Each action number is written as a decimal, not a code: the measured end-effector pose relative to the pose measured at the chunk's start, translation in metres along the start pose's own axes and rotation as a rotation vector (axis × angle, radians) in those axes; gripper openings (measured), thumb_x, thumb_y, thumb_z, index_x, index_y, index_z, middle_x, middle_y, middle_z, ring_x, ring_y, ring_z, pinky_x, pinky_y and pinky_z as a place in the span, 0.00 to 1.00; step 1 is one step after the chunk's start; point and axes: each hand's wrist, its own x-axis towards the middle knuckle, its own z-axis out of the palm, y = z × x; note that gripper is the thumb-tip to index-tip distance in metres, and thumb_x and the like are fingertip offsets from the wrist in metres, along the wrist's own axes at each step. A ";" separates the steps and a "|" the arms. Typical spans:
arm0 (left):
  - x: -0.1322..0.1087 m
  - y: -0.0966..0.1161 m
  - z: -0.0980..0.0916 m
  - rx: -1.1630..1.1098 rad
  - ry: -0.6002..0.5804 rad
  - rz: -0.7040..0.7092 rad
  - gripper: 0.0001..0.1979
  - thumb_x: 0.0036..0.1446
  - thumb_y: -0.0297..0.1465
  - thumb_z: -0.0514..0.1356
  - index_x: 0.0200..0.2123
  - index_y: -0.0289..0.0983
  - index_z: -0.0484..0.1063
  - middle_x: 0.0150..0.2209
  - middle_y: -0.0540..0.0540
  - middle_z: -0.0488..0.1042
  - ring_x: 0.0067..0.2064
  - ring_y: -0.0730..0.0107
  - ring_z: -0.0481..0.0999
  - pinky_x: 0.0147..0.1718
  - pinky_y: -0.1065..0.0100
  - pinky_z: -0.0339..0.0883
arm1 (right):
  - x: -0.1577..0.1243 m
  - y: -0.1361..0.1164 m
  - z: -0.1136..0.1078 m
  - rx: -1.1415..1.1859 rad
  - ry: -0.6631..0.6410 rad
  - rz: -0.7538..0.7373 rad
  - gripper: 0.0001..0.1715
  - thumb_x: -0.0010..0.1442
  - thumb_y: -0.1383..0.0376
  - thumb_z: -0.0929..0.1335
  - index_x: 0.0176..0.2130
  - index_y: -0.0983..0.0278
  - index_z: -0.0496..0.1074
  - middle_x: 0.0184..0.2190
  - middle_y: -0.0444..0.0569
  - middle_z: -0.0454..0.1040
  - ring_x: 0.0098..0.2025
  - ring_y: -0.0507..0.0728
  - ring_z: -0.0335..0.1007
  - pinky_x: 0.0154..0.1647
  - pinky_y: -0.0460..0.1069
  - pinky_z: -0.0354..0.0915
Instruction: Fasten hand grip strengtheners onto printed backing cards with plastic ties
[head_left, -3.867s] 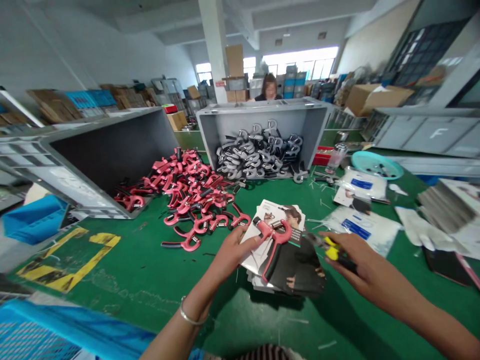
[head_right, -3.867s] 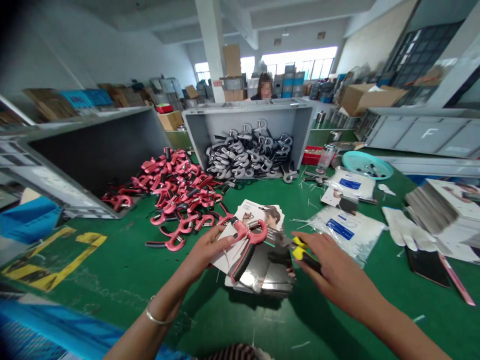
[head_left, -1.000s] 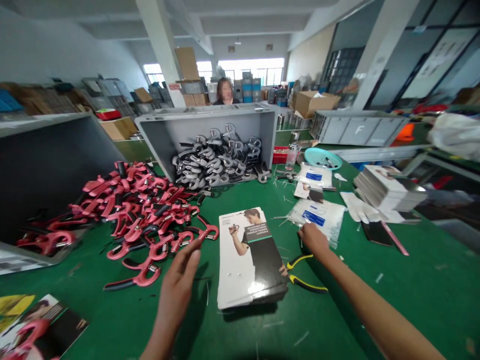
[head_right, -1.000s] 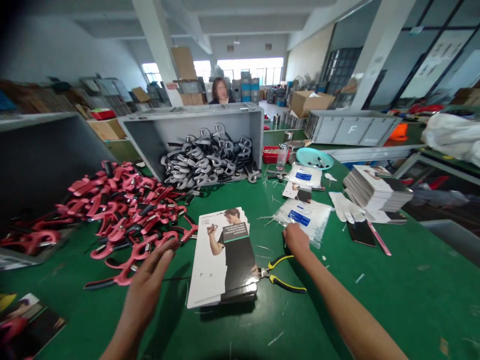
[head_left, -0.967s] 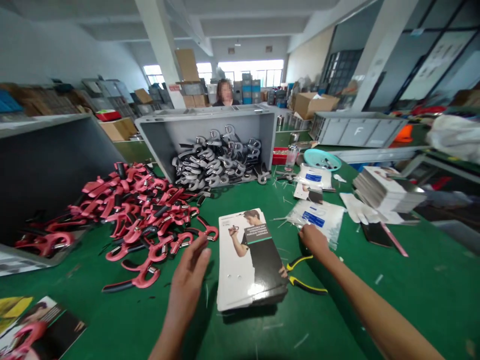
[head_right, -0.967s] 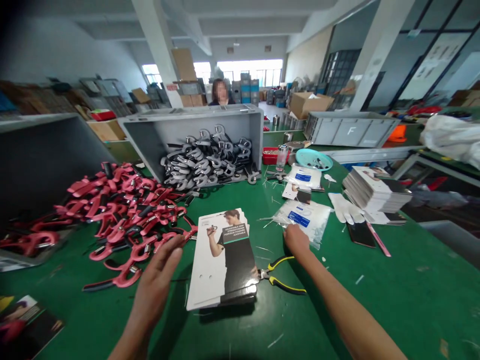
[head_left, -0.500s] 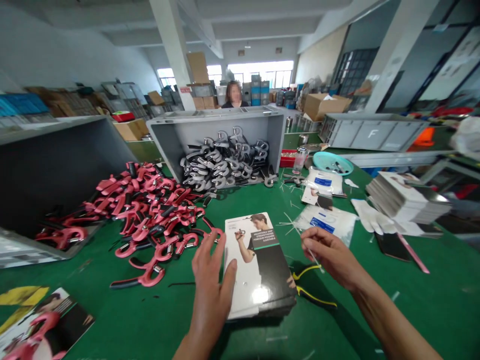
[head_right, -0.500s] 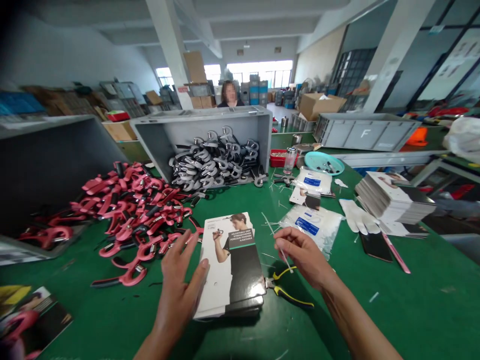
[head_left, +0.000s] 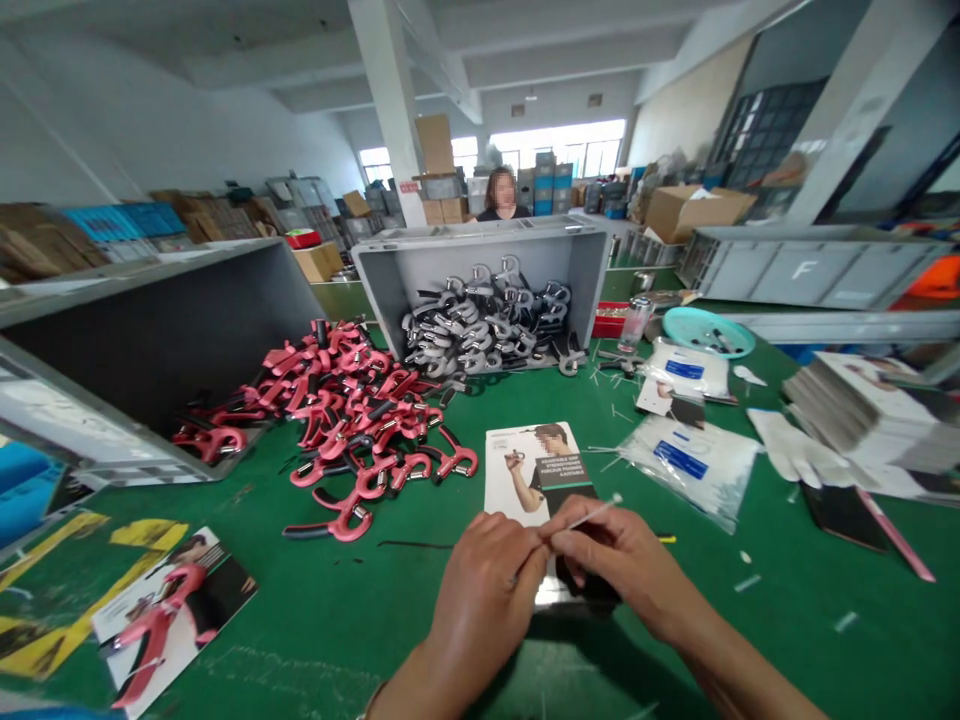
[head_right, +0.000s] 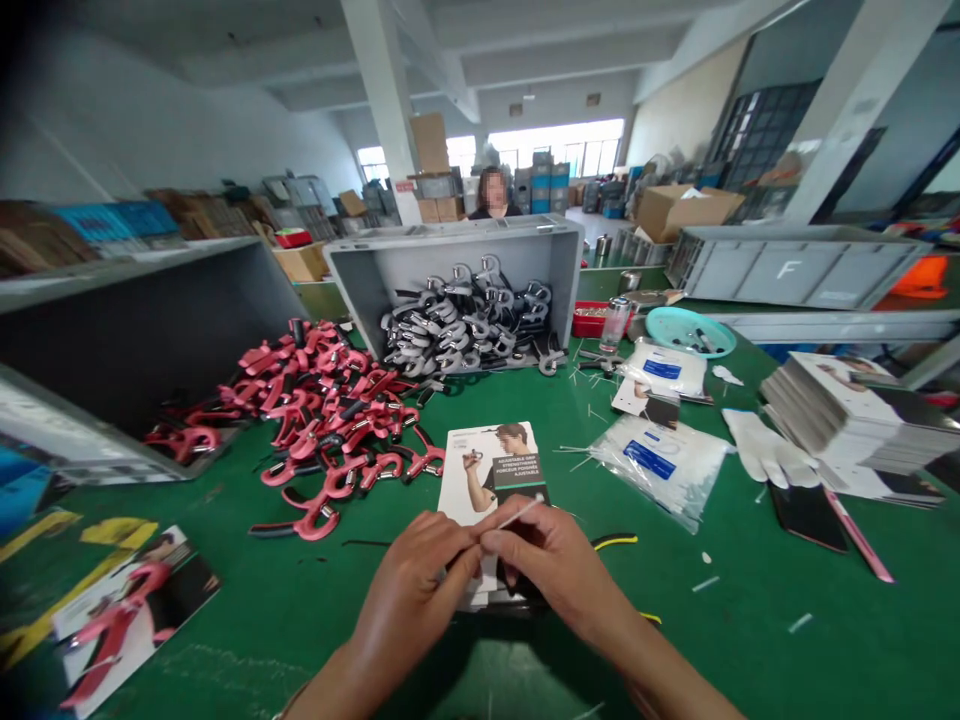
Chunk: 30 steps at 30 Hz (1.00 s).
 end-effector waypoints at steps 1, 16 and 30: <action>-0.002 -0.001 -0.001 -0.027 -0.018 -0.013 0.10 0.65 0.30 0.54 0.42 0.39 0.75 0.34 0.46 0.76 0.39 0.63 0.72 0.42 0.60 0.64 | 0.000 0.001 -0.001 -0.047 0.051 -0.028 0.11 0.60 0.58 0.72 0.36 0.64 0.77 0.30 0.45 0.73 0.26 0.48 0.65 0.29 0.44 0.62; -0.020 -0.064 -0.006 -0.917 0.388 -0.637 0.22 0.53 0.36 0.66 0.51 0.36 0.75 0.47 0.42 0.79 0.45 0.59 0.77 0.46 0.64 0.68 | 0.031 -0.006 -0.008 -0.032 0.235 -0.130 0.13 0.65 0.55 0.66 0.36 0.61 0.64 0.26 0.44 0.75 0.21 0.51 0.71 0.23 0.47 0.70; -0.050 -0.079 -0.011 -1.243 0.322 -0.715 0.22 0.54 0.34 0.66 0.52 0.36 0.73 0.42 0.43 0.80 0.39 0.65 0.79 0.36 0.70 0.69 | 0.068 0.008 0.035 -0.531 0.124 -0.220 0.11 0.70 0.56 0.59 0.41 0.60 0.61 0.34 0.48 0.79 0.23 0.51 0.74 0.25 0.46 0.68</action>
